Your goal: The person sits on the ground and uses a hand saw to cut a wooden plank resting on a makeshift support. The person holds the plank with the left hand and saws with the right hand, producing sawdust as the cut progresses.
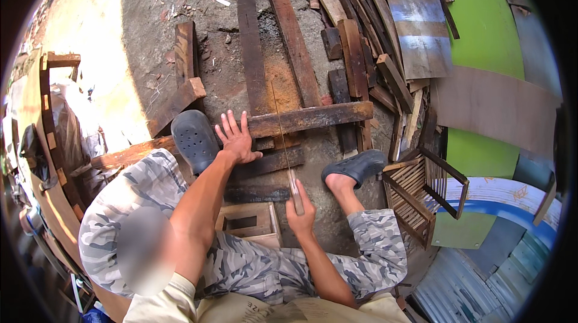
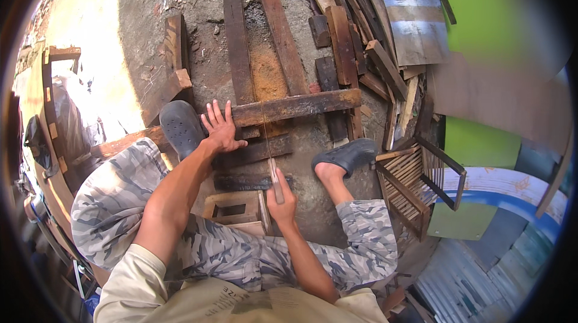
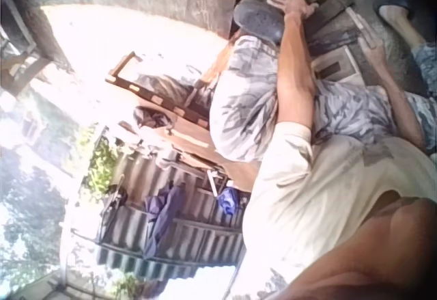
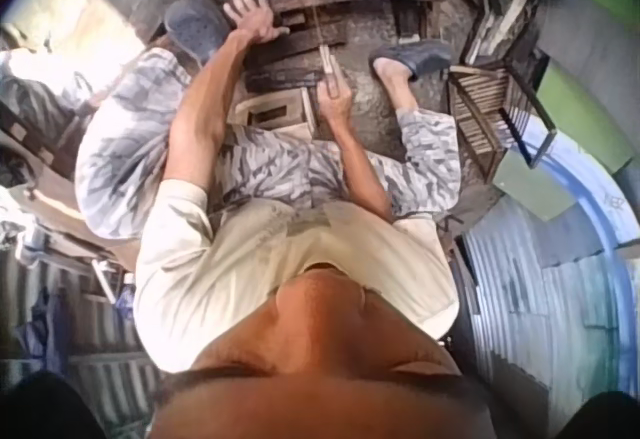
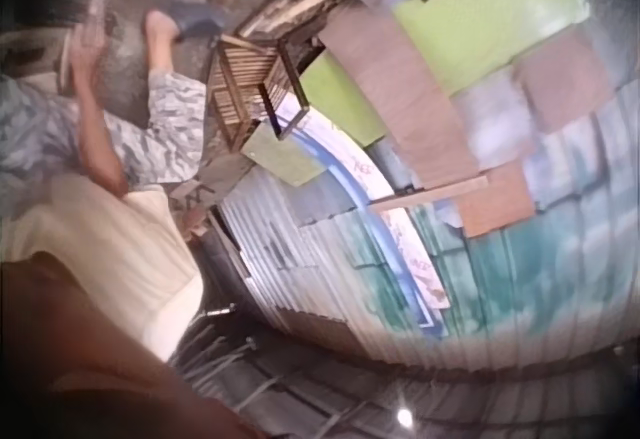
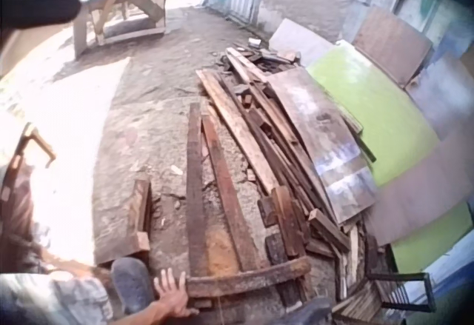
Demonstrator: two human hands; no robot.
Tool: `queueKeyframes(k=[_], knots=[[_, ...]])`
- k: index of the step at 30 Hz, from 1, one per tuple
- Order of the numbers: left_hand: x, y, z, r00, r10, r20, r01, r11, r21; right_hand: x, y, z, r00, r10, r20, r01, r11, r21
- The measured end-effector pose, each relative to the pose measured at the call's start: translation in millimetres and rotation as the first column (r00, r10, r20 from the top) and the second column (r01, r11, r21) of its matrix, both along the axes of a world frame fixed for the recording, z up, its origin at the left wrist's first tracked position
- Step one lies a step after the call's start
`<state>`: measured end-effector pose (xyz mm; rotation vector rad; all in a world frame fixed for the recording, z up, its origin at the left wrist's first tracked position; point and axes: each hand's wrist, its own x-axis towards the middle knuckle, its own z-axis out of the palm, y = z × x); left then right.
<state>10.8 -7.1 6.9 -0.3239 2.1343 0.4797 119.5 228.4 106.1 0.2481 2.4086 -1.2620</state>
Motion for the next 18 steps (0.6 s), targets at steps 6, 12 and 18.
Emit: queueKeyframes(k=[6,12,18], knots=[[-7.9,1.6,1.0,0.999,-0.033,0.024,0.033,0.999,-0.024,-62.6,-40.0,-68.1,0.966,-0.035,-0.256,0.011,0.995,-0.095],[-6.6,-1.8,1.3,0.999,0.016,0.044,-0.015,1.000,-0.026,-13.9,-20.6,41.0,0.999,-0.032,-0.039,0.031,0.999,-0.014],[-2.2,1.7,2.3,0.999,0.033,0.007,-0.033,0.999,0.000,46.7,24.3,79.5,0.995,0.044,-0.092,-0.038,0.997,0.066]])
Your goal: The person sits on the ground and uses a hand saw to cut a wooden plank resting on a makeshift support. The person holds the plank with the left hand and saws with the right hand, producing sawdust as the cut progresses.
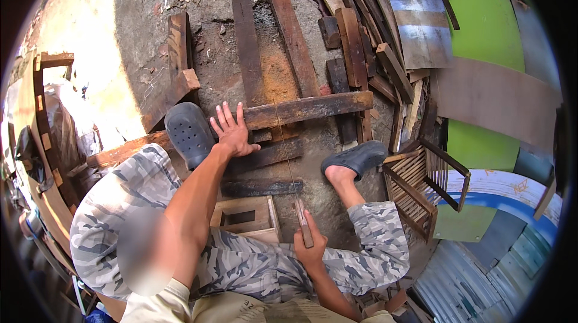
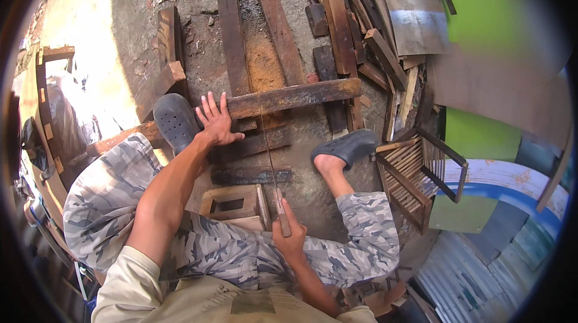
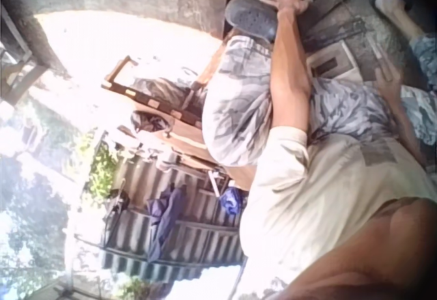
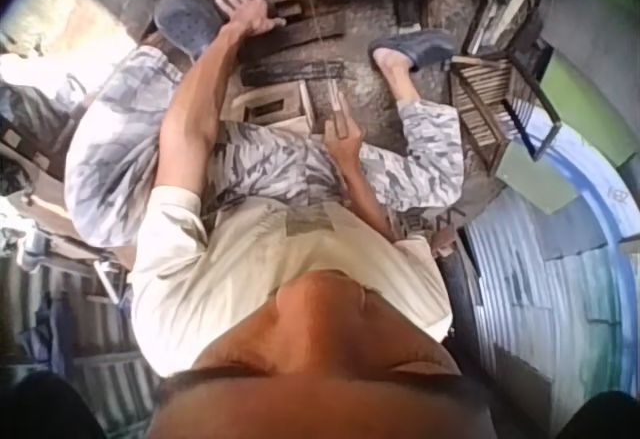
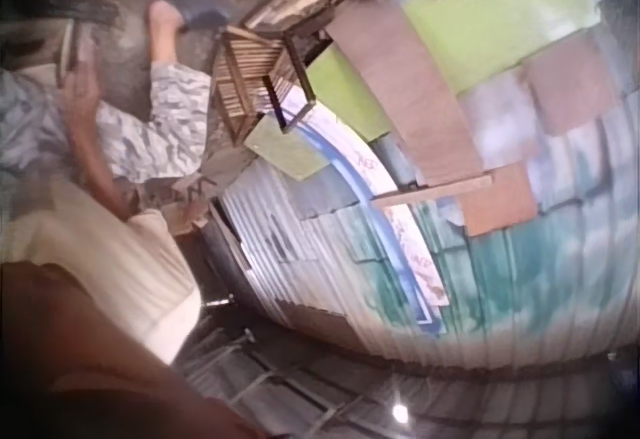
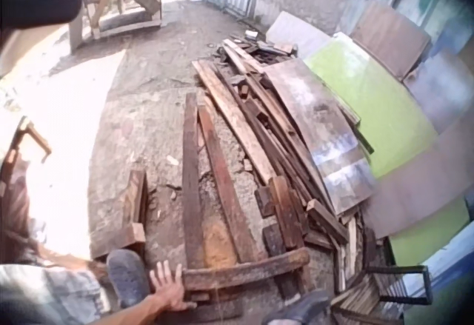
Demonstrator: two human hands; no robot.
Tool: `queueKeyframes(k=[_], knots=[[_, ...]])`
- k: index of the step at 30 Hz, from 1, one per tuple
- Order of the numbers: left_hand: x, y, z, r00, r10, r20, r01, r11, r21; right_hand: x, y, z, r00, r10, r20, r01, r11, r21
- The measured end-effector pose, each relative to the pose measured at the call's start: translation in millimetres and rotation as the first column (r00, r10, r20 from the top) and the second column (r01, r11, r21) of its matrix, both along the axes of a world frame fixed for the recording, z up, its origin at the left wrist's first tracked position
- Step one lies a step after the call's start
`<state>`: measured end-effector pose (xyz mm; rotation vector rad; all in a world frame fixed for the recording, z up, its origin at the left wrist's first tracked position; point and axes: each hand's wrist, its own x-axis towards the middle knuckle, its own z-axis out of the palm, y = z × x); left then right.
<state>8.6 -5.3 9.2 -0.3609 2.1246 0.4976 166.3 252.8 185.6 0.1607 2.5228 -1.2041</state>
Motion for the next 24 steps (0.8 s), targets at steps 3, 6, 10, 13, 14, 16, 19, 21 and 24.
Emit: queueKeyframes(k=[3,6,10,13,14,16,19,21,24], knots=[[0.6,-2.8,-0.2,1.000,-0.010,0.017,0.010,1.000,-0.002,-35.2,-19.2,-68.2,0.997,-0.003,-0.074,0.000,0.999,-0.034],[-5.4,3.1,-3.1,0.998,-0.057,-0.004,0.057,0.998,-0.003,-109.9,-59.4,-149.3,0.991,-0.069,-0.116,0.055,0.991,-0.121],[-8.2,-1.1,-6.7,0.999,-0.047,-0.018,0.047,0.999,-0.025,-128.8,-70.1,-147.4,0.992,-0.121,-0.046,0.107,0.964,-0.244],[-6.6,-6.8,-8.2,0.999,-0.042,-0.010,0.042,0.999,-0.034,-112.8,-73.6,-94.7,0.997,-0.073,-0.012,0.071,0.992,-0.100],[-5.3,-7.5,-9.1,0.999,-0.035,-0.009,0.035,0.999,-0.027,-99.9,-66.4,-74.9,0.998,-0.062,-0.010,0.060,0.994,-0.090],[0.4,-4.7,-9.0,1.000,-0.016,-0.001,0.016,1.000,-0.020,-57.9,-40.7,-29.6,0.999,-0.045,0.028,0.047,0.998,-0.050],[-2.7,0.2,-3.0,1.000,-0.019,0.019,0.019,1.000,-0.011,-14.3,-7.1,-1.6,0.999,-0.018,0.041,0.018,1.000,-0.005],[0.7,0.3,-3.4,1.000,-0.013,0.022,0.013,1.000,-0.009,-9.1,-4.4,-9.6,1.000,0.013,-0.008,-0.013,1.000,-0.004],[-3.0,-3.5,-2.8,1.000,-0.017,0.001,0.017,1.000,-0.003,-29.0,-14.5,-76.8,0.998,0.032,-0.050,-0.033,0.999,-0.008]])
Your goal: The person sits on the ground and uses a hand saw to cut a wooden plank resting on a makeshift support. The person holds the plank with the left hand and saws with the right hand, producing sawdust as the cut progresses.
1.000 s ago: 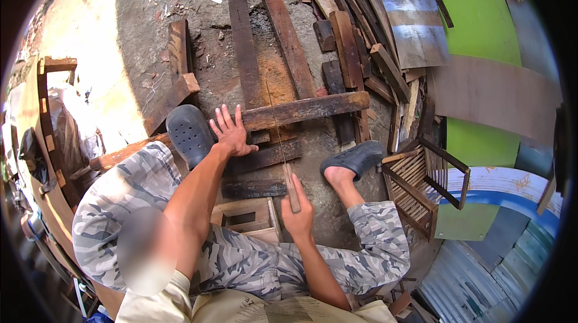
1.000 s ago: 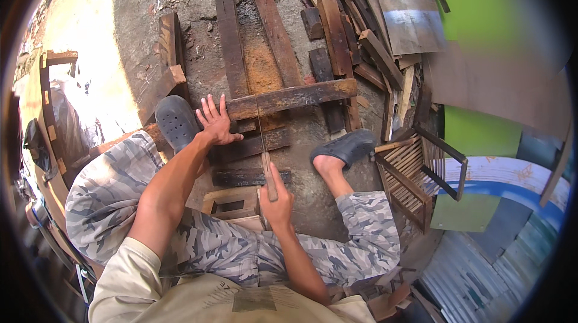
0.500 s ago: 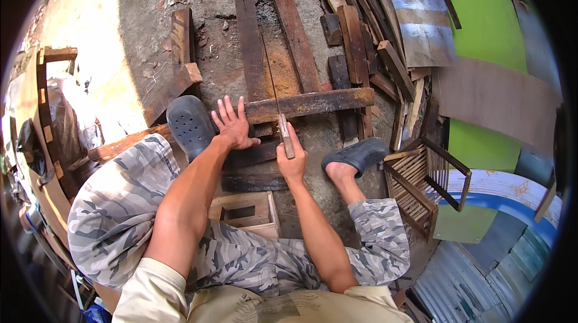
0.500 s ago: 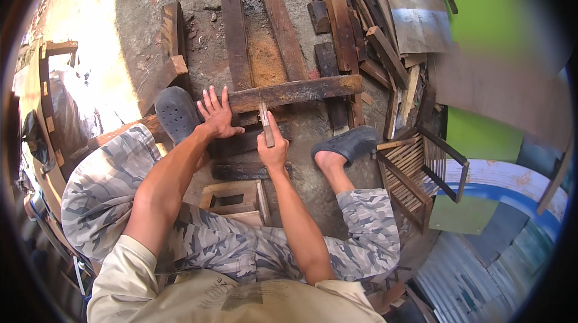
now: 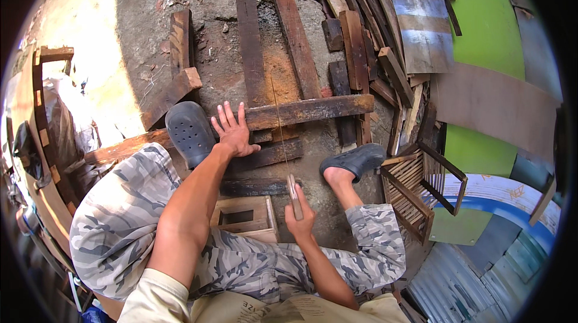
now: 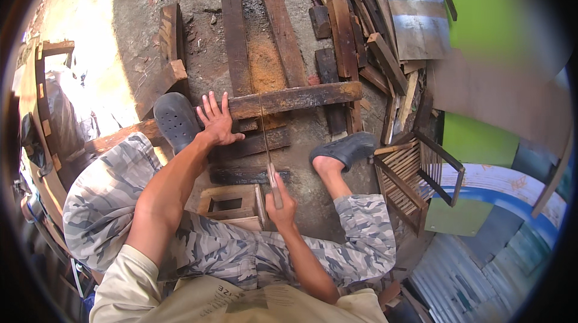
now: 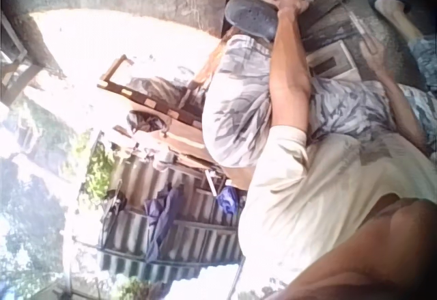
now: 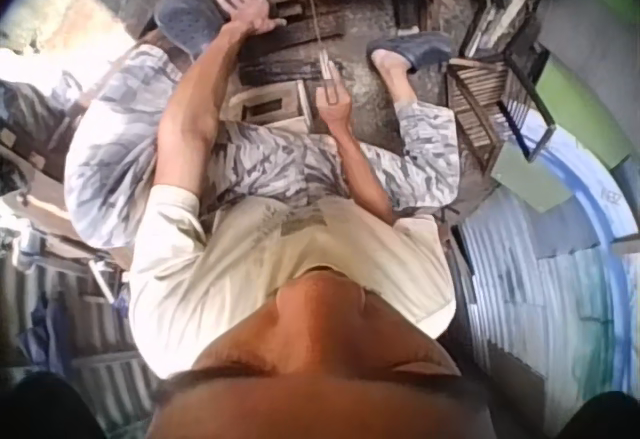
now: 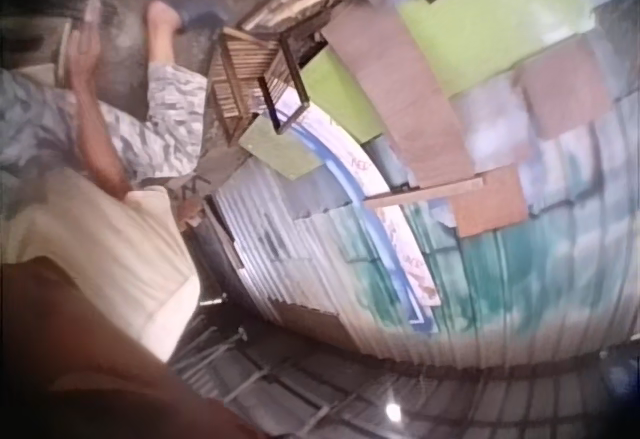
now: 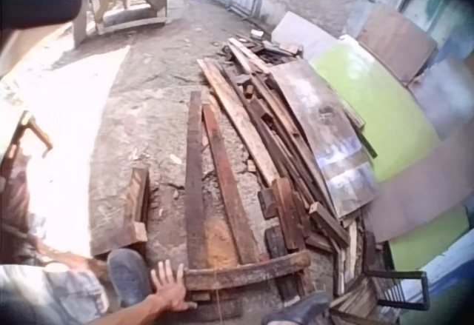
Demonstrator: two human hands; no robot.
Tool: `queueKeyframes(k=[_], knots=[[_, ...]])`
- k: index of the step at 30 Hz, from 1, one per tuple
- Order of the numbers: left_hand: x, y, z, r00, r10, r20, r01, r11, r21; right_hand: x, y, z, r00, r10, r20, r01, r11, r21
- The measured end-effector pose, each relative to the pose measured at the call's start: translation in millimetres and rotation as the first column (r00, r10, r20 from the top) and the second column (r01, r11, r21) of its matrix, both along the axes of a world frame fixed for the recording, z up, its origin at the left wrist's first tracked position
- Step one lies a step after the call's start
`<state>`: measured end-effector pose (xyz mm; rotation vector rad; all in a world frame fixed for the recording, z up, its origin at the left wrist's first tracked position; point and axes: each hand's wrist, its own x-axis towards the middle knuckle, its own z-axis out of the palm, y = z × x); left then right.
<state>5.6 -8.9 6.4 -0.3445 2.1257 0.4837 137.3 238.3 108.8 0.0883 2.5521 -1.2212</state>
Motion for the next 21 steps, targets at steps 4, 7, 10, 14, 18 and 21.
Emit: queueKeyframes(k=[4,7,10,14,18,21], knots=[[-6.7,6.4,-1.4,0.999,-0.037,0.008,0.037,0.999,0.004,-33.4,-15.3,-85.1,0.994,-0.055,-0.093,0.046,0.995,-0.093],[0.2,0.6,-3.0,0.999,-0.033,0.022,0.033,0.999,-0.019,-51.5,-30.5,-59.0,0.989,-0.062,-0.136,0.041,0.987,-0.157],[1.7,-5.5,-7.5,1.000,-0.004,0.005,0.004,1.000,-0.017,-71.3,-45.7,15.6,0.987,-0.092,0.128,0.110,0.983,-0.144],[-1.7,1.5,-6.5,1.000,-0.014,0.014,0.014,1.000,-0.013,-10.1,-5.8,80.5,0.987,-0.082,0.140,0.091,0.994,-0.055],[4.6,1.4,-4.9,1.000,-0.003,0.004,0.003,1.000,-0.001,15.2,7.4,76.6,0.998,-0.031,0.063,0.030,1.000,0.003],[5.0,-4.3,1.7,0.999,0.005,0.032,-0.004,1.000,-0.010,-11.3,-14.0,3.2,0.996,-0.028,-0.085,0.025,0.999,-0.035]])
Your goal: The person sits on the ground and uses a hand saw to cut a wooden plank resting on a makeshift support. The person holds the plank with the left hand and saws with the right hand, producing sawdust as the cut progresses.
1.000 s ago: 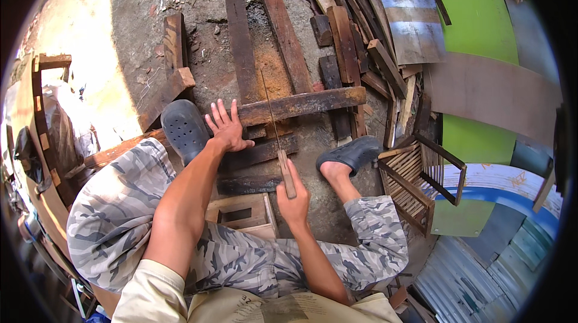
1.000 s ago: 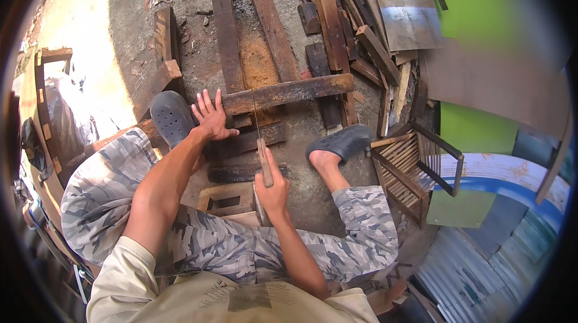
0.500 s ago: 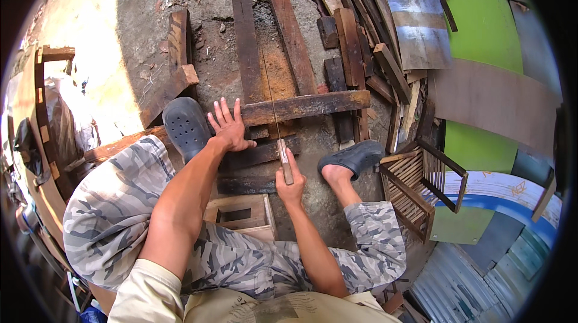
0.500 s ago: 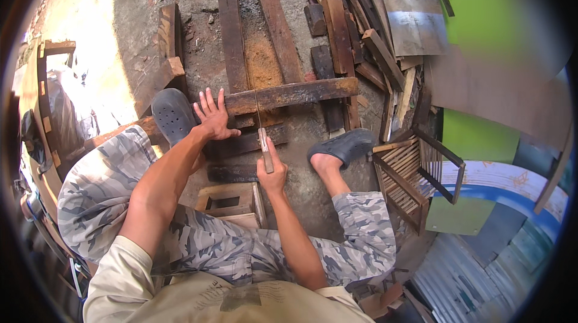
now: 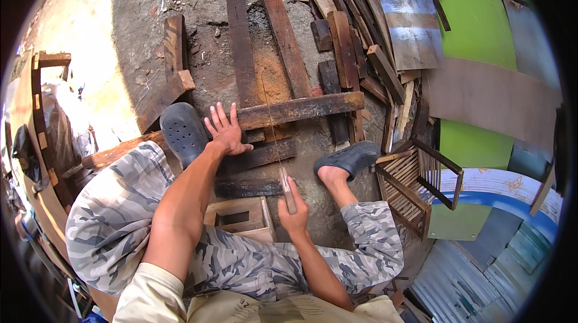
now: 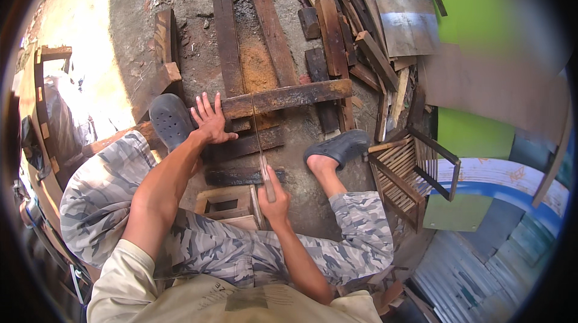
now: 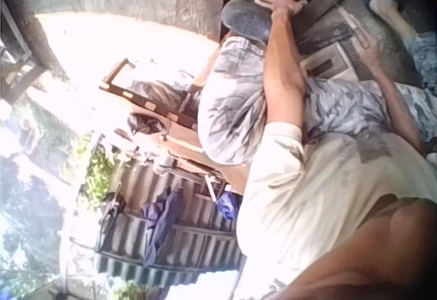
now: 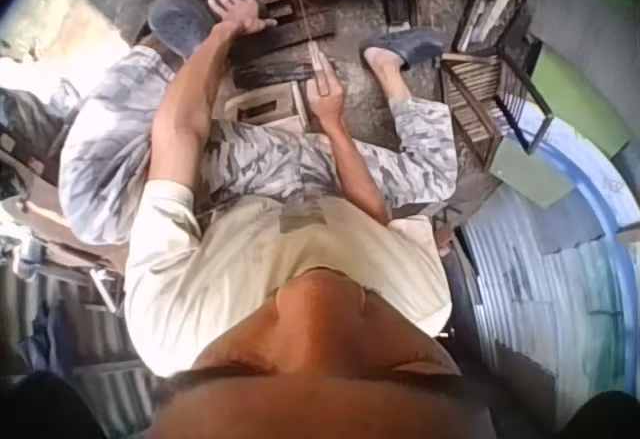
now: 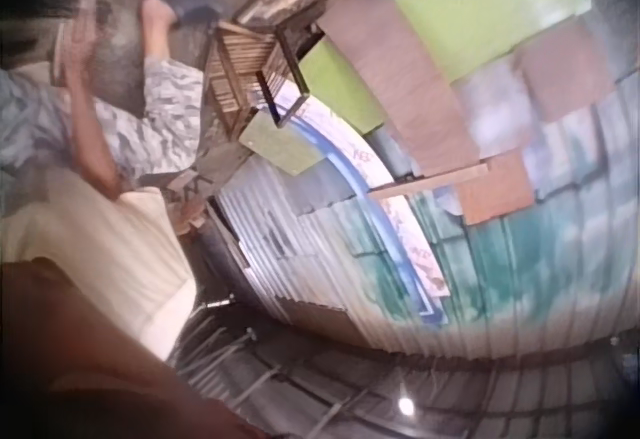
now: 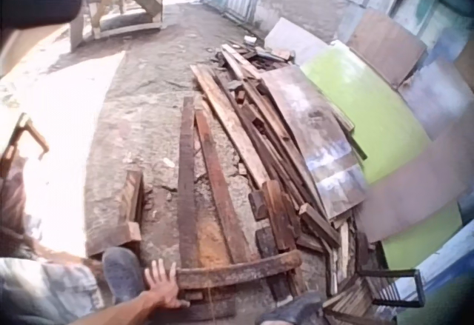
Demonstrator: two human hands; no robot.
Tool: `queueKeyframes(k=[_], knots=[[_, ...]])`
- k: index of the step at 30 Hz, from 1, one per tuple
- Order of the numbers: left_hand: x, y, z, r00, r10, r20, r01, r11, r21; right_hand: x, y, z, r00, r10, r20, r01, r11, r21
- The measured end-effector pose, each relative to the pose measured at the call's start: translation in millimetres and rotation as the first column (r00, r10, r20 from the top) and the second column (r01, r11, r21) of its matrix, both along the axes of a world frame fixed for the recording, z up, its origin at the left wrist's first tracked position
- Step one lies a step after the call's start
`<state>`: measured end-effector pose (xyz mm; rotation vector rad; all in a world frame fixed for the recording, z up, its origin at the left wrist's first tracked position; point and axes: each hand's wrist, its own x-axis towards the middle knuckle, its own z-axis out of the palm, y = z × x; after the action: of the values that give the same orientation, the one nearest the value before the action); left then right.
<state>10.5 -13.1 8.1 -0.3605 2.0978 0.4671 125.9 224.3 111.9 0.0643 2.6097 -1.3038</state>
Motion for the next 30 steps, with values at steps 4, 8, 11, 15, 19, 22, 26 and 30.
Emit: queueKeyframes(k=[4,8,11,15,19,22,26,30], knots=[[-13.3,11.5,-8.3,0.998,-0.055,-0.035,0.056,0.998,0.009,-43.6,-22.7,-86.8,0.991,-0.092,-0.094,0.087,0.995,-0.056],[0.9,3.9,-12.4,0.999,-0.036,-0.036,0.036,0.999,-0.017,-60.0,-37.9,-45.5,0.993,-0.041,-0.113,0.030,0.995,-0.092],[-6.8,1.7,-0.1,1.000,-0.002,0.008,0.002,1.000,-0.026,-49.3,-24.7,26.7,0.987,-0.035,0.157,0.040,0.999,-0.029],[-6.0,6.5,-1.9,1.000,-0.013,-0.013,0.013,1.000,-0.013,9.4,14.9,76.6,0.998,-0.001,0.068,0.001,1.000,-0.004],[0.5,3.8,-5.8,1.000,-0.018,-0.023,0.018,1.000,-0.010,8.8,9.6,57.7,0.997,0.013,0.082,-0.014,1.000,0.004],[2.0,4.4,-6.2,0.999,-0.028,-0.020,0.028,1.000,-0.002,-43.7,-20.6,-28.9,0.994,-0.029,0.108,0.034,0.999,-0.042],[-10.3,7.5,3.6,0.999,-0.045,0.012,0.044,0.999,0.011,-117.7,-58.7,-78.8,0.998,-0.063,0.029,0.066,0.991,-0.119],[-8.2,5.8,-6.1,0.999,-0.035,-0.023,0.036,0.999,0.009,-93.8,-50.1,-42.8,0.999,-0.038,-0.028,0.035,0.995,-0.090]])
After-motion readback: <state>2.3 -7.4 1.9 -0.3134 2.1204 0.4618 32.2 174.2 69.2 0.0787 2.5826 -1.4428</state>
